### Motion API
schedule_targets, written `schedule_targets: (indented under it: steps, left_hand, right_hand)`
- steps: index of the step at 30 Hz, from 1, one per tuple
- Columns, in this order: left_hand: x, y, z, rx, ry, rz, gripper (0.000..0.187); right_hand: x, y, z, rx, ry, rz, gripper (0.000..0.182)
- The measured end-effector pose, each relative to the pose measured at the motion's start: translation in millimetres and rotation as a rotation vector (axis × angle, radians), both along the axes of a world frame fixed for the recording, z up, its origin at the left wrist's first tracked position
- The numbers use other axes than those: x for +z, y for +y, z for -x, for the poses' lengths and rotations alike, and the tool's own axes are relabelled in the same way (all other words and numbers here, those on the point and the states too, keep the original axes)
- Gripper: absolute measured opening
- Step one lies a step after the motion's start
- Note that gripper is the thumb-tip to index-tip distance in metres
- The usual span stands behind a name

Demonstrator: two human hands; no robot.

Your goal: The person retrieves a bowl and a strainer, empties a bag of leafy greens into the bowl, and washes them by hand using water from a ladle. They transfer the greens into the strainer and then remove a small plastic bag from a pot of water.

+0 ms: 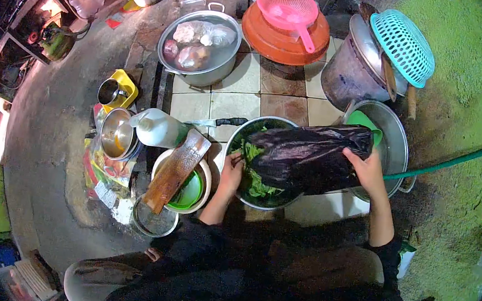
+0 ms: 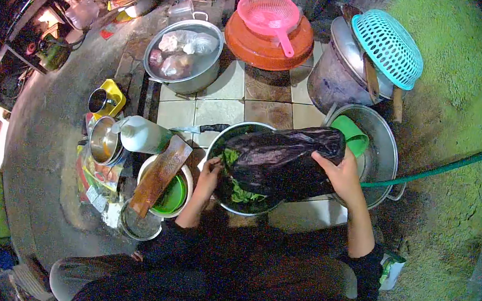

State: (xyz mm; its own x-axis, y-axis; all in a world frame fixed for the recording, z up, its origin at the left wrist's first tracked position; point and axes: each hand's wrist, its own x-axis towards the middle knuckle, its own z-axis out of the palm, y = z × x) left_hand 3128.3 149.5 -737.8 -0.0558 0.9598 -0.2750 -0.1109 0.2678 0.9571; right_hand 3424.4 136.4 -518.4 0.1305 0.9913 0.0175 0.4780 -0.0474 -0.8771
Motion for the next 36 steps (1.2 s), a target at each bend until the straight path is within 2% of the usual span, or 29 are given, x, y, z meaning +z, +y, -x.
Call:
schedule_targets:
  steps: [1, 2, 3, 4, 5, 7, 8, 9, 11, 12, 13, 14, 15, 16, 18, 19, 20, 22, 23, 24, 25, 26, 30, 31, 33, 34, 36]
  left_hand:
    - [-7, 1, 5, -0.084, 0.113, 0.107, 0.033]
    - [-14, 1, 7, -0.084, 0.111, 0.106, 0.033]
    - [-5, 2, 7, -0.147, 0.130, 0.251, 0.034]
    - [1, 3, 7, -0.209, 0.149, 0.398, 0.035]
    - [1, 2, 6, -0.206, 0.148, 0.397, 0.035]
    - [-1, 0, 1, -0.002, -0.487, 0.512, 0.039]
    - [-2, 1, 4, -0.005, -0.488, 0.511, 0.039]
    - [0, 3, 10, -0.257, -1.061, 0.330, 0.040]
    - [49, 3, 7, -0.025, -1.093, 0.412, 0.046]
    - [44, 4, 9, -0.026, -1.095, 0.414, 0.046]
    - [38, 6, 14, -0.248, -1.282, 0.286, 0.046]
    - [32, 7, 18, -0.474, -1.458, 0.149, 0.046]
    - [33, 7, 19, -0.554, -1.587, 0.219, 0.039]
    - [52, 6, 13, -0.555, -1.586, 0.223, 0.039]
    - [87, 2, -13, -0.294, -0.832, 0.336, 0.033]
    - [87, -2, -23, -0.210, -0.684, 0.308, 0.027]
    - [89, -5, -27, -0.307, -0.443, 0.416, 0.031]
    - [76, -17, -31, -0.387, -0.438, 0.465, 0.034]
    - [57, -23, -32, -0.391, -0.439, 0.463, 0.034]
    - [38, -28, -33, -0.581, -0.383, 0.245, 0.035]
    - [27, -31, -34, -0.723, -0.339, 0.009, 0.036]
    - [17, -33, -37, -0.729, -0.320, -0.036, 0.036]
    - [27, -24, -49, -0.536, -0.344, 0.125, 0.036]
    - [30, -22, -49, -0.495, -0.361, 0.148, 0.036]
    - [32, -19, -49, -0.448, -0.381, 0.164, 0.036]
    - [33, -18, -52, -0.433, -0.381, 0.162, 0.036]
    - [33, -20, -57, -0.418, -0.380, 0.154, 0.035]
  right_hand:
    - [5, -4, 1, -0.013, 0.079, 0.045, 0.036]
    - [8, -5, 0, -0.024, 0.156, 0.087, 0.037]
    - [6, -6, -6, -0.027, 0.156, 0.175, 0.039]
    - [5, -6, -9, -0.024, 0.155, 0.175, 0.039]
    - [3, -7, -10, 0.014, 0.253, 0.154, 0.040]
    - [4, -6, -10, 0.050, 0.350, 0.133, 0.040]
    - [6, -6, -8, 0.080, 0.121, 0.079, 0.039]
    - [7, -5, -7, 0.109, -0.107, 0.026, 0.039]
    - [1, -3, -16, 0.024, -0.105, 0.061, 0.042]
    - [-5, -2, -24, -0.059, -0.098, 0.099, 0.048]
    - [-9, 0, -37, -0.153, -0.114, 0.247, 0.066]
    - [-11, -1, -43, -0.155, -0.115, 0.249, 0.066]
    - [-2, -1, -40, -0.202, 0.003, 0.328, 0.071]
    - [6, -2, -34, -0.249, 0.124, 0.405, 0.077]
    - [6, -3, -17, -0.170, 0.200, 0.420, 0.079]
    - [-6, -3, -11, -0.105, 0.241, 0.404, 0.080]
    - [-18, -3, -5, -0.041, 0.280, 0.388, 0.080]
    - [-37, -1, 11, 0.072, 0.307, 0.365, 0.075]
    - [-52, -1, 11, 0.108, 0.304, 0.515, 0.066]
    - [-39, -4, 28, 0.201, 0.150, 0.374, 0.055]
    - [-42, -11, 44, 0.181, -0.076, 0.344, 0.051]
    - [-45, -18, 56, 0.160, -0.299, 0.312, 0.046]
    - [-47, -16, 57, 0.173, -0.372, 0.455, 0.039]
    - [-49, -9, 44, 0.157, -0.398, 0.272, 0.038]
    - [-44, 1, 38, 0.052, -0.071, -0.023, 0.034]
    - [-42, 0, 44, 0.052, -0.071, -0.025, 0.034]
    - [-39, -6, 55, 0.037, -0.307, 0.016, 0.040]
